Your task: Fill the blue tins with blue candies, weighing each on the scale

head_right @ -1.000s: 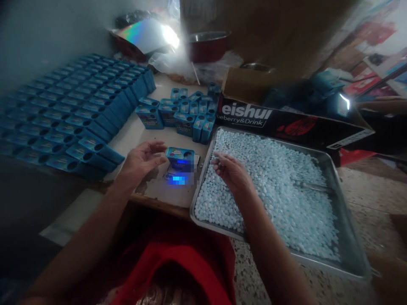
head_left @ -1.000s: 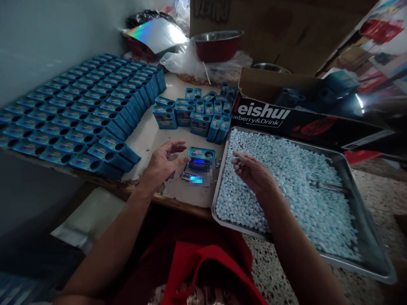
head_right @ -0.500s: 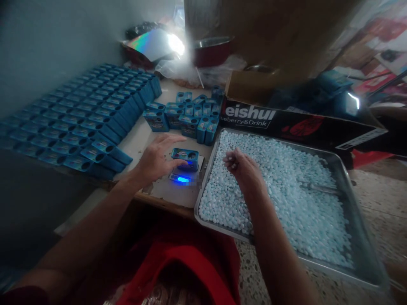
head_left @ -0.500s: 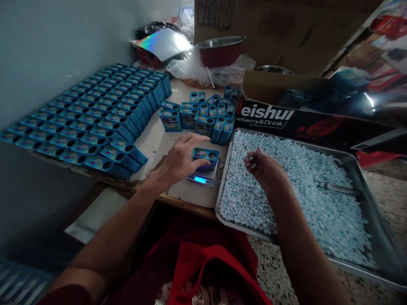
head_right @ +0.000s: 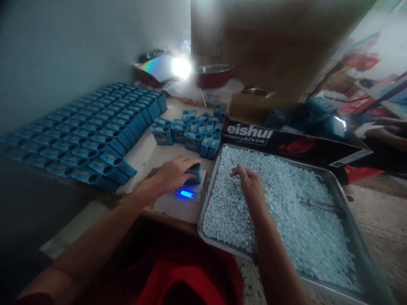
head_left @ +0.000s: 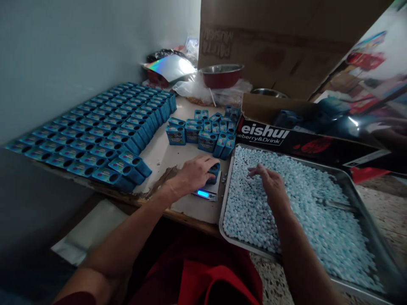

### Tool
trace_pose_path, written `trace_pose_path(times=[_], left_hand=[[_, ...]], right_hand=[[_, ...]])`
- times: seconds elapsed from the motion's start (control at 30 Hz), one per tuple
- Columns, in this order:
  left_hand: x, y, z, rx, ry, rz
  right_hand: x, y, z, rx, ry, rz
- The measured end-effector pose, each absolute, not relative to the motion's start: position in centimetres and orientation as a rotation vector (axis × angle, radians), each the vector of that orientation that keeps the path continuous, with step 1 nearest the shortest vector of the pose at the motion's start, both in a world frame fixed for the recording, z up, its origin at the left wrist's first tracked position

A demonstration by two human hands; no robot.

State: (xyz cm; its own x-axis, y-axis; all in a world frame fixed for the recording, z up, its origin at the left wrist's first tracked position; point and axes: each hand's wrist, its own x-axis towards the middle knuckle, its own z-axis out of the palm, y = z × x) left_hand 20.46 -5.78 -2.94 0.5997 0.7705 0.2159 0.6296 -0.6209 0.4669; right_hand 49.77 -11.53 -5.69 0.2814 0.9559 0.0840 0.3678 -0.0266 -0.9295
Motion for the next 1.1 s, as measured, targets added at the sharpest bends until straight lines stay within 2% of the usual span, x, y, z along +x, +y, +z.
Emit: trace_pose_path(times=[0.1, 0.23, 0.37, 0.47, 0.67, 0.87, 1.1], left_hand=[[16.2, -3.2, -1.4, 2.471, 1.260, 0.616], [7.5, 0.3, 0.5, 2.523, 1.413, 0.498], [1.2, 1.7, 0.1, 2.482, 1.420, 0.338], [-0.8, 1.3, -1.0, 2.463, 1.400, 0.233], [0.6, -1.8, -3.2, 2.584, 1.559, 0.283], [2.7, -3.7, -4.3, 2.645, 1.790, 0.250], [2.3, -3.0, -4.1, 2.605, 1.780, 0.311]], right_hand=[[48.5, -11.2, -4.5, -1.679, -1.449, 0.576], [43.8, -7.7, -2.3, -1.541, -1.849, 0.488], [38.4, -1.0, -1.7, -1.702, -2.183, -0.111], [35.9, 3.0, -2.4, -1.806, -2.301, -0.332], [35.1, 4.4, -3.3, -1.727, -2.397, -0.488], [34.9, 3.8, -3.6, -1.811, -2.283, -0.475], [35.2, 3.3, -4.0, -1.850, -2.258, -0.435]])
